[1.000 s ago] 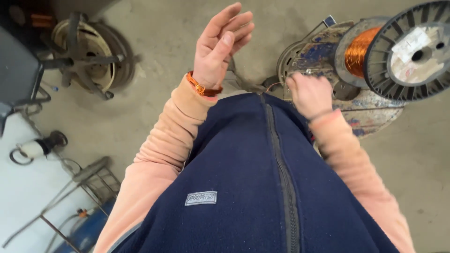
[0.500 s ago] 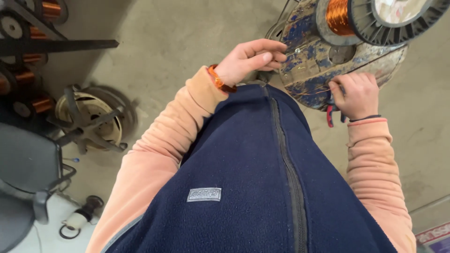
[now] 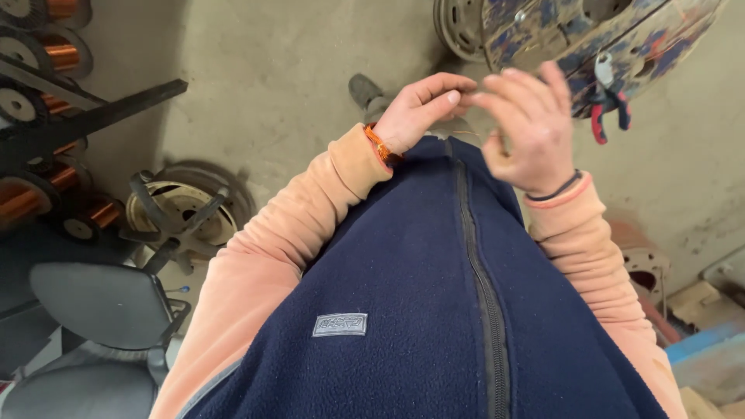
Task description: Winding and untangling copper wire into a coil in a workshop.
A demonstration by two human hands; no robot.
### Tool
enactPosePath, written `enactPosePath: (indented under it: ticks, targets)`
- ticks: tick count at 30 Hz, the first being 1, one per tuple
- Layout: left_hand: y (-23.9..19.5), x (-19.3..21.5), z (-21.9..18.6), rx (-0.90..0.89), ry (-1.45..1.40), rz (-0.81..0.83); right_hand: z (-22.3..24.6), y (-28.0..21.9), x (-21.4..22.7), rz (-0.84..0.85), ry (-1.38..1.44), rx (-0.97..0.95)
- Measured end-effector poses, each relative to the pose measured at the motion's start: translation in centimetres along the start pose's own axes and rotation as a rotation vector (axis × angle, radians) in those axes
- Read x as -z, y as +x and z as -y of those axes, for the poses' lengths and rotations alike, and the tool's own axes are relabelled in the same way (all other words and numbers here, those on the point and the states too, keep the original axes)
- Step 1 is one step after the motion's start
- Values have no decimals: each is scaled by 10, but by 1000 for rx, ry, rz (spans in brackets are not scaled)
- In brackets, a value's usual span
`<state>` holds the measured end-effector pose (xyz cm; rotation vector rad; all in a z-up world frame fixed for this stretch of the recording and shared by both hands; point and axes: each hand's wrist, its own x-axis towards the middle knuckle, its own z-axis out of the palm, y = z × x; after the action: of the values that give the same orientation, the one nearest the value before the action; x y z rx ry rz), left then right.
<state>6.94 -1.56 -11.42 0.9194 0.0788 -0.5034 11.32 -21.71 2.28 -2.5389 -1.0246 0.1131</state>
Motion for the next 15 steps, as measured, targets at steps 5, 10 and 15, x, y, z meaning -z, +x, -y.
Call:
enactPosePath:
  ticks: [5, 10, 15]
  targets:
    - [-38, 10, 19, -16, -70, -34, 58, 22, -15, 33, 125, 95]
    - [-89, 28, 12, 22, -150, -137, 67, 14, -43, 230, 93, 57]
    - [-142, 23, 17, 25, -119, -149, 75, -5, -62, 376, 138, 112]
